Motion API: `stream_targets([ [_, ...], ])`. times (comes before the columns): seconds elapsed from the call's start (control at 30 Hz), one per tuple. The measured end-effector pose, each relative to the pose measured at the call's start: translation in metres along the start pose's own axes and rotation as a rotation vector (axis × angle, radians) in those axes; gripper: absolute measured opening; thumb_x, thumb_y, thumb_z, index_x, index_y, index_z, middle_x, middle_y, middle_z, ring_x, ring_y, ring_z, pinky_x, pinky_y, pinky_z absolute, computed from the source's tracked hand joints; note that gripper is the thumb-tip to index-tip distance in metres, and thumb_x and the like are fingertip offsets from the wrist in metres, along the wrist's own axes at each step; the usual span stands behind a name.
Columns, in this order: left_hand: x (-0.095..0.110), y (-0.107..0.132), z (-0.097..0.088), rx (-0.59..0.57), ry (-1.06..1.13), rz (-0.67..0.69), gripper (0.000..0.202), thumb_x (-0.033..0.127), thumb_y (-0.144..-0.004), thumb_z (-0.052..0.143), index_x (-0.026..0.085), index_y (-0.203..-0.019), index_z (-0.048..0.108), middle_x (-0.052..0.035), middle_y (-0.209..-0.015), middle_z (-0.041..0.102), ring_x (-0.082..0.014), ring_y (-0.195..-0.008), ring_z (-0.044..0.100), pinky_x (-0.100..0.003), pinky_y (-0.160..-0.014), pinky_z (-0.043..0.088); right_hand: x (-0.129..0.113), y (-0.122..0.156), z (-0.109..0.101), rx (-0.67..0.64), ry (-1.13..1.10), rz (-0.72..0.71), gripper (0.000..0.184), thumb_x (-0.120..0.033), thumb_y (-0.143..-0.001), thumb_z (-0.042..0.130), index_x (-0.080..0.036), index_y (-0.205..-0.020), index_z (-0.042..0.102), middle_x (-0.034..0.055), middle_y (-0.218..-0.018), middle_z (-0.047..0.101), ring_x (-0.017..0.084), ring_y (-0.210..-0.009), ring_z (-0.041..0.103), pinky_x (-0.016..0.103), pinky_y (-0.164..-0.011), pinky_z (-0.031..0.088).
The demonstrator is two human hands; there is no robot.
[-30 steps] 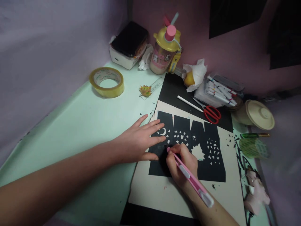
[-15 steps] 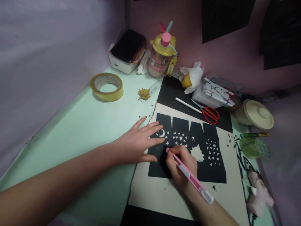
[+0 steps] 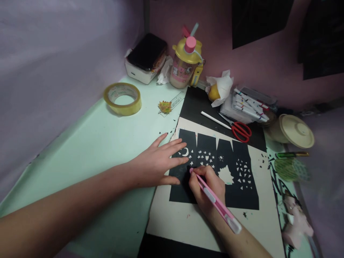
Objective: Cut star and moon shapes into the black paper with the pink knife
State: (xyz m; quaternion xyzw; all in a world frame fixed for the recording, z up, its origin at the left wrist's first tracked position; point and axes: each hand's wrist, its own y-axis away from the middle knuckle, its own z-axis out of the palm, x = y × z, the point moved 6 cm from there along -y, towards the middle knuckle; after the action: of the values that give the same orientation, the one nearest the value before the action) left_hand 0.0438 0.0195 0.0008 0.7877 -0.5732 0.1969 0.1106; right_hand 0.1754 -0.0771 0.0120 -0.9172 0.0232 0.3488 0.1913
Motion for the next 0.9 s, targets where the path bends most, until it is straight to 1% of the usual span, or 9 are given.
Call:
stream_targets([
  [0.23,-0.0006,-0.0004,0.0009,0.001,-0.001,0.003,0.059,0.054,-0.085,0.068,0.027,-0.137,0.054,-0.0142,-0.157,0.032,-0.0309,-0.148,0.023,-0.057,-0.119,0.003,-0.0005,-0.0009,0.0001,0.011,-0.004,-0.033,0.008,-0.014,-0.088,0.059,-0.021,-0.085,0.056,-0.0022,-0.072,0.067,0.01,-0.056,0.063,0.02,-0.056,0.047],
  [0.43,-0.0002,0.0,0.0005,0.015,0.004,0.005,0.059,0.053,-0.085,0.068,0.026,-0.136,0.055,-0.0139,-0.157,0.033,-0.0317,-0.147,0.026,-0.056,-0.12,0.003,0.0002,-0.0001,-0.0008,0.014,-0.001,0.024,0.009,-0.015,-0.089,0.059,-0.022,-0.084,0.055,-0.0027,-0.073,0.066,0.01,-0.057,0.062,0.02,-0.058,0.047],
  [0.67,0.0001,0.0004,-0.001,0.032,0.004,0.01,0.058,0.052,-0.085,0.069,0.026,-0.135,0.055,-0.0132,-0.157,0.033,-0.0319,-0.147,0.026,-0.056,-0.12,0.003,0.0004,-0.0001,0.0015,-0.003,0.008,-0.023,0.009,-0.015,-0.088,0.058,-0.022,-0.086,0.054,-0.002,-0.074,0.066,0.011,-0.058,0.062,0.02,-0.058,0.047],
  [0.77,0.0022,0.0003,-0.0011,0.039,-0.007,0.01,0.059,0.052,-0.084,0.07,0.024,-0.134,0.056,-0.0148,-0.155,0.035,-0.0326,-0.146,0.027,-0.057,-0.12,0.004,-0.0007,0.0006,0.0051,-0.021,0.069,-0.036,0.008,-0.016,-0.089,0.058,-0.022,-0.086,0.053,-0.0013,-0.072,0.063,0.011,-0.058,0.06,0.022,-0.058,0.046],
  [0.9,0.0057,-0.0009,0.0015,0.071,-0.026,-0.014,0.059,0.055,-0.083,0.069,0.021,-0.13,0.059,-0.0175,-0.153,0.038,-0.0335,-0.146,0.027,-0.057,-0.119,0.009,-0.0004,0.0017,0.0088,-0.027,0.131,-0.052,0.01,-0.017,-0.088,0.056,-0.022,-0.083,0.05,-0.0031,-0.066,0.055,0.011,-0.052,0.053,0.022,-0.054,0.042],
])
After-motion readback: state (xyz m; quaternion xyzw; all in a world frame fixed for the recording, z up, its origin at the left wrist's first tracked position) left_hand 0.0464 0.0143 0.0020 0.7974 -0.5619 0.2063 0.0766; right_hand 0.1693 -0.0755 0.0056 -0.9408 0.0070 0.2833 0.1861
